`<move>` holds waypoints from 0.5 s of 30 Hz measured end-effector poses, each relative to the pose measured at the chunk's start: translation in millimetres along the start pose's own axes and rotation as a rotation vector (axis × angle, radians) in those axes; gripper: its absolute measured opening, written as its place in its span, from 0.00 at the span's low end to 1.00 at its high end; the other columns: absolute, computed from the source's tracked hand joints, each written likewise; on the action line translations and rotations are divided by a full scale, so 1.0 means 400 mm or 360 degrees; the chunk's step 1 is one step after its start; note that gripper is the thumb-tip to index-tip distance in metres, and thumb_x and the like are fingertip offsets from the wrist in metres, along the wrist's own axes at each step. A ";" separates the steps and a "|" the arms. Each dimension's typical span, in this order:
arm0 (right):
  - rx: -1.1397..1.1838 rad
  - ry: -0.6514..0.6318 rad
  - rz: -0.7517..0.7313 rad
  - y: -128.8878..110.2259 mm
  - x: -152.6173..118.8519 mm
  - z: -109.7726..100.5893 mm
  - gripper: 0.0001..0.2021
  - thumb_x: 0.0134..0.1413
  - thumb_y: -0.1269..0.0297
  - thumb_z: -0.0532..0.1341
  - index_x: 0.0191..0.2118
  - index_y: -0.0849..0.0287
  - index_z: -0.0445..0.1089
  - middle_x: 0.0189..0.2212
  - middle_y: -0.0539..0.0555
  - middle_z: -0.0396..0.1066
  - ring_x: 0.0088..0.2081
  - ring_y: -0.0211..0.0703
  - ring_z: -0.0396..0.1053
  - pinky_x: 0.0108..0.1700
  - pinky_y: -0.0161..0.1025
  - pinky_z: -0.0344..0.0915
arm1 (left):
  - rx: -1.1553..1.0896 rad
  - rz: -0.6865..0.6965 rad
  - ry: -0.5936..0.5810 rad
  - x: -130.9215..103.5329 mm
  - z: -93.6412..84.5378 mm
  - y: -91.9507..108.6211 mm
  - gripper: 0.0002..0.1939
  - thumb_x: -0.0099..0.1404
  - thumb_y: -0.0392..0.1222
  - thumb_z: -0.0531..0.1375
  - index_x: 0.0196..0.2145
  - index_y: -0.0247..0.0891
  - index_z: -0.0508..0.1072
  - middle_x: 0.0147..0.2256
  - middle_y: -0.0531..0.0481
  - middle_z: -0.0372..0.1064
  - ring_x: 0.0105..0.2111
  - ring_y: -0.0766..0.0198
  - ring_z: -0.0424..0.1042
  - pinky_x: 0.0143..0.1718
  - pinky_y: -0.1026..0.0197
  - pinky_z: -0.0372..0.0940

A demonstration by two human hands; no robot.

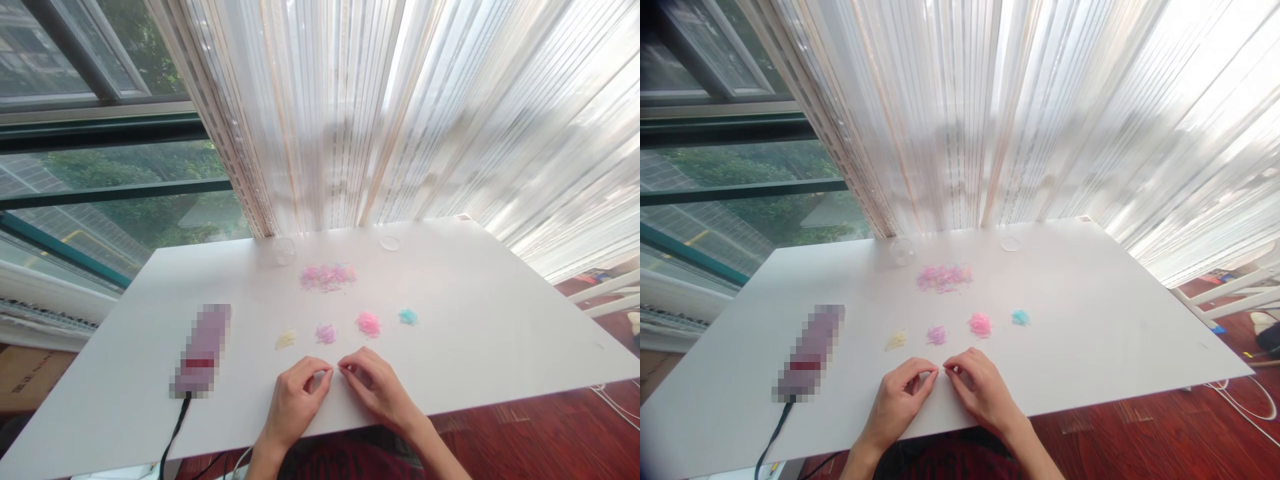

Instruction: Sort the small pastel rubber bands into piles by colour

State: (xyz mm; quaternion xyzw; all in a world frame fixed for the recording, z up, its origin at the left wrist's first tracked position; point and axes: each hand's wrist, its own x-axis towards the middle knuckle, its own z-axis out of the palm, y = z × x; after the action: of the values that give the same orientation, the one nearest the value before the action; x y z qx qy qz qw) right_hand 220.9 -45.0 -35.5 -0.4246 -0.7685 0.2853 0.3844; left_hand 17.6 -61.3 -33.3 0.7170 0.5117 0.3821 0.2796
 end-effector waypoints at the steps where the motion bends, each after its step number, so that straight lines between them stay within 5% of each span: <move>1: 0.0010 0.0004 -0.0002 0.001 0.002 -0.001 0.08 0.70 0.68 0.57 0.43 0.56 0.74 0.32 0.53 0.76 0.35 0.43 0.75 0.40 0.39 0.73 | -0.0022 -0.0001 0.0028 0.000 -0.003 0.002 0.08 0.72 0.38 0.60 0.36 0.40 0.80 0.33 0.50 0.80 0.25 0.66 0.73 0.27 0.67 0.68; 9: 0.0027 -0.0011 0.0018 0.017 0.005 -0.001 0.08 0.71 0.69 0.56 0.43 0.54 0.73 0.33 0.53 0.75 0.33 0.43 0.75 0.37 0.38 0.74 | 0.0339 -0.0119 0.0617 0.031 -0.119 -0.041 0.11 0.73 0.45 0.61 0.38 0.40 0.83 0.35 0.47 0.81 0.26 0.65 0.73 0.28 0.65 0.71; 15: 0.0043 -0.0003 0.0058 0.022 0.002 0.004 0.09 0.72 0.66 0.56 0.44 0.54 0.73 0.33 0.53 0.75 0.34 0.43 0.75 0.36 0.39 0.73 | 0.0620 -0.0213 0.0477 0.079 -0.163 -0.075 0.18 0.75 0.52 0.58 0.39 0.40 0.84 0.33 0.48 0.79 0.20 0.67 0.65 0.26 0.64 0.68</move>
State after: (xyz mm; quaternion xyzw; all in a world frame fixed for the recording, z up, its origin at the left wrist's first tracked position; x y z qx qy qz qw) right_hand 223.0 -40.1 -42.9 -0.4331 -0.7569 0.3031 0.3843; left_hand -46.5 -21.2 -13.0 0.6572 0.6576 0.3591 0.0818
